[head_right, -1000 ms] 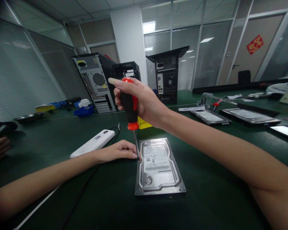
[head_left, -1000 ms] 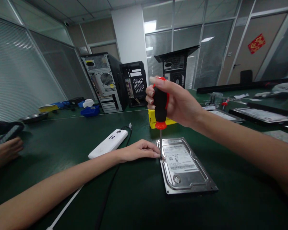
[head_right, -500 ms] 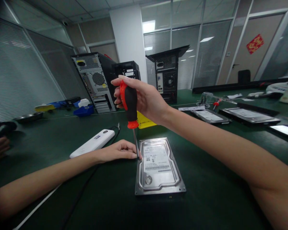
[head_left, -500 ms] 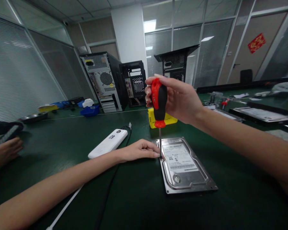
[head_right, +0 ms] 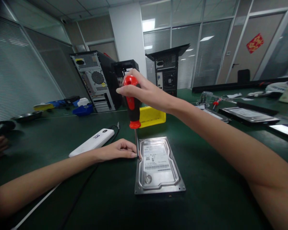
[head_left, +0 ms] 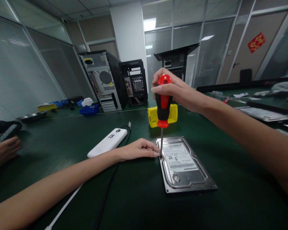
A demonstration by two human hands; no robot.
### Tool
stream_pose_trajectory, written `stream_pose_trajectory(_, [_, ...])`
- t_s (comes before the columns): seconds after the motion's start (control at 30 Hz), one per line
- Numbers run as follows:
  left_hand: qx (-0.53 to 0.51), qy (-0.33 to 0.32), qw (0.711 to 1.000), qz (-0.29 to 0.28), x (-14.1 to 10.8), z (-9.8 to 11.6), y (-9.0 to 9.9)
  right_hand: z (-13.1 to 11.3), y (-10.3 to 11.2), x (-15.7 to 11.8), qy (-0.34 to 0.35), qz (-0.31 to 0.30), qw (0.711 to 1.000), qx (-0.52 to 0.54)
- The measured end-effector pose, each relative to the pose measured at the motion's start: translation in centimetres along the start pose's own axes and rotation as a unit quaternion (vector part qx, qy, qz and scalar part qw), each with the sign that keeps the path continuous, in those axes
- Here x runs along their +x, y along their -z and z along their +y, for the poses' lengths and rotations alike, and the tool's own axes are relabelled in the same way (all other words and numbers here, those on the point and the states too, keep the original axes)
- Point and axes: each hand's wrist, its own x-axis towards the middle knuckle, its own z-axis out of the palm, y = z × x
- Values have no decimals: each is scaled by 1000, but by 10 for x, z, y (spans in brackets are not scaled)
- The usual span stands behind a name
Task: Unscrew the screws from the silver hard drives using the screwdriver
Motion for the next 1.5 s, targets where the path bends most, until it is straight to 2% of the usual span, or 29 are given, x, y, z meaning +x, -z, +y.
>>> stream_pose_trajectory(0.07, [-1,-4,1000,-4,0,-1,1,-4,8,0,16,-16,997,-79])
stream_pose_trajectory(0.13, [-3,-9,1000,-8,-1,-2,1,-9,14,-1,10,-51,992,-114])
stream_pose_trajectory(0.23, [-7,-7,1000,-6,-1,-2,1,-13,21,-1,8,-98,989,-114])
stream_pose_trajectory(0.37, [-10,1,1000,3,0,-1,0,-7,24,2,4,-136,988,-73])
stream_pose_trajectory(0.43, [-8,-4,1000,3,1,-1,0,-3,21,3,6,-123,991,-58])
stream_pose_trajectory(0.57, [-1,-8,1000,1,1,0,0,2,7,2,32,-48,996,-65])
stream_pose_trajectory(0.63, [-2,-6,1000,-2,1,1,-1,2,1,1,23,-35,998,-47])
stream_pose_trajectory(0.8, [-8,6,1000,3,0,3,-3,-2,-1,-2,-45,-44,997,54])
stream_pose_trajectory(0.93, [0,3,1000,1,1,1,-2,-10,0,-6,-58,-38,995,65])
stream_pose_trajectory(1.13, [19,-5,1000,-4,0,-4,1,-29,0,-8,-50,-115,990,63])
stream_pose_trajectory(1.27, [15,-7,1000,-1,0,-5,2,-30,3,-5,-49,-139,986,80])
stream_pose_trajectory(1.4, [7,-14,1000,-4,0,-5,1,-18,0,-4,-47,-119,986,104])
stream_pose_trajectory(1.5, [-2,-13,1000,-8,1,-3,0,-10,-8,-4,-32,-71,991,107])
